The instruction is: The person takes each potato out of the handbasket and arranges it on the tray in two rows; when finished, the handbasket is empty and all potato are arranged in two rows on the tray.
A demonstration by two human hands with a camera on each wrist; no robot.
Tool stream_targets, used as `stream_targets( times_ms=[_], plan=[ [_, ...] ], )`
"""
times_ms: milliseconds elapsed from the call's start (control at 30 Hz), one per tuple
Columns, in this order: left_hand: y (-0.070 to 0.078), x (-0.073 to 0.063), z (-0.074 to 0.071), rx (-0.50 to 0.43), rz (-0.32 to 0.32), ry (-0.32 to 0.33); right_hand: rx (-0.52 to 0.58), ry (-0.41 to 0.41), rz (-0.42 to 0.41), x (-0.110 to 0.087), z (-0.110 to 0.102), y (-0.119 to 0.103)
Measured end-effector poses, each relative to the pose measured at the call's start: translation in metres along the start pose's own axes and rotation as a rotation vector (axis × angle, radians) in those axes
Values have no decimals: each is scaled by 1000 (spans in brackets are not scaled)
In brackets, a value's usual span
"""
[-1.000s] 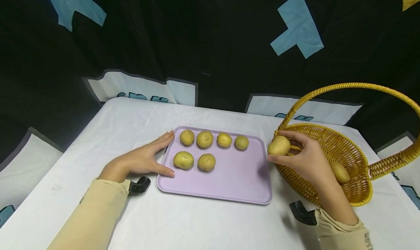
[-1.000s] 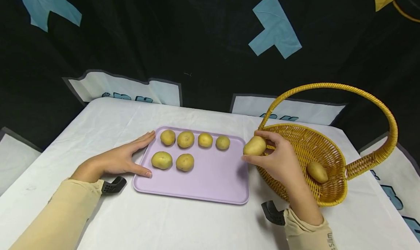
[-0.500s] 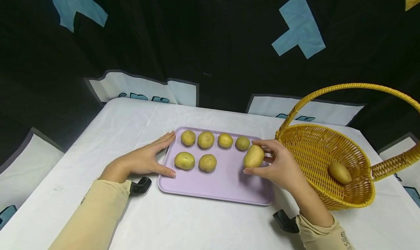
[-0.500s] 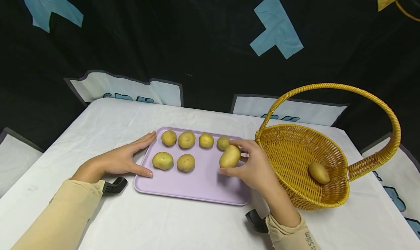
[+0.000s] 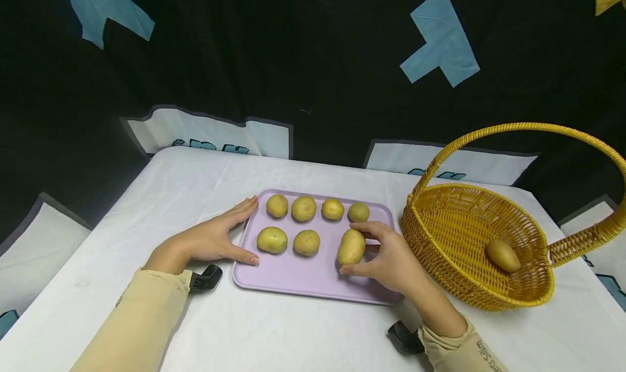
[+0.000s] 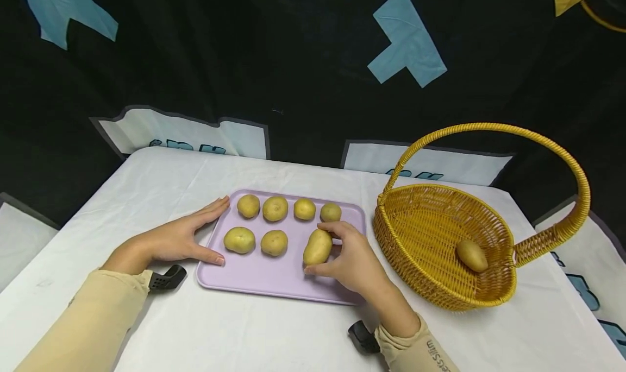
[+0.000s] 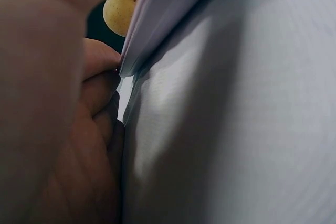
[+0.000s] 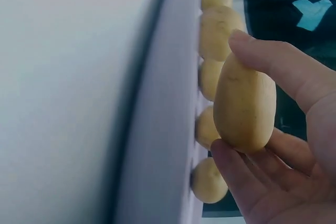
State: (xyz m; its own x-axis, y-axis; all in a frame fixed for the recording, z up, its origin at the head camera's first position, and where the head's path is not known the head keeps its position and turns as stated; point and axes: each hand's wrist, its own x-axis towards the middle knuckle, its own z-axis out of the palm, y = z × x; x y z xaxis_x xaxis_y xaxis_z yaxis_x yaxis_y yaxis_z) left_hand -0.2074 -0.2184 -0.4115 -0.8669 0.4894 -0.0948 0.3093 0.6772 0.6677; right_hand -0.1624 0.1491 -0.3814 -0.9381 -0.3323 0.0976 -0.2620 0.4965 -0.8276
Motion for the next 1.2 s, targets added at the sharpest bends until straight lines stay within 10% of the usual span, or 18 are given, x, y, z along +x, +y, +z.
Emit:
stream_targets(
  times_ms=[333, 1200],
  plan=[
    [0, -1, 0, 5, -6, 3, -51, -8, -71, 0, 10, 3],
    [0, -2, 0, -1, -7, 10, -147, 42, 80, 0, 14, 5]
  ],
)
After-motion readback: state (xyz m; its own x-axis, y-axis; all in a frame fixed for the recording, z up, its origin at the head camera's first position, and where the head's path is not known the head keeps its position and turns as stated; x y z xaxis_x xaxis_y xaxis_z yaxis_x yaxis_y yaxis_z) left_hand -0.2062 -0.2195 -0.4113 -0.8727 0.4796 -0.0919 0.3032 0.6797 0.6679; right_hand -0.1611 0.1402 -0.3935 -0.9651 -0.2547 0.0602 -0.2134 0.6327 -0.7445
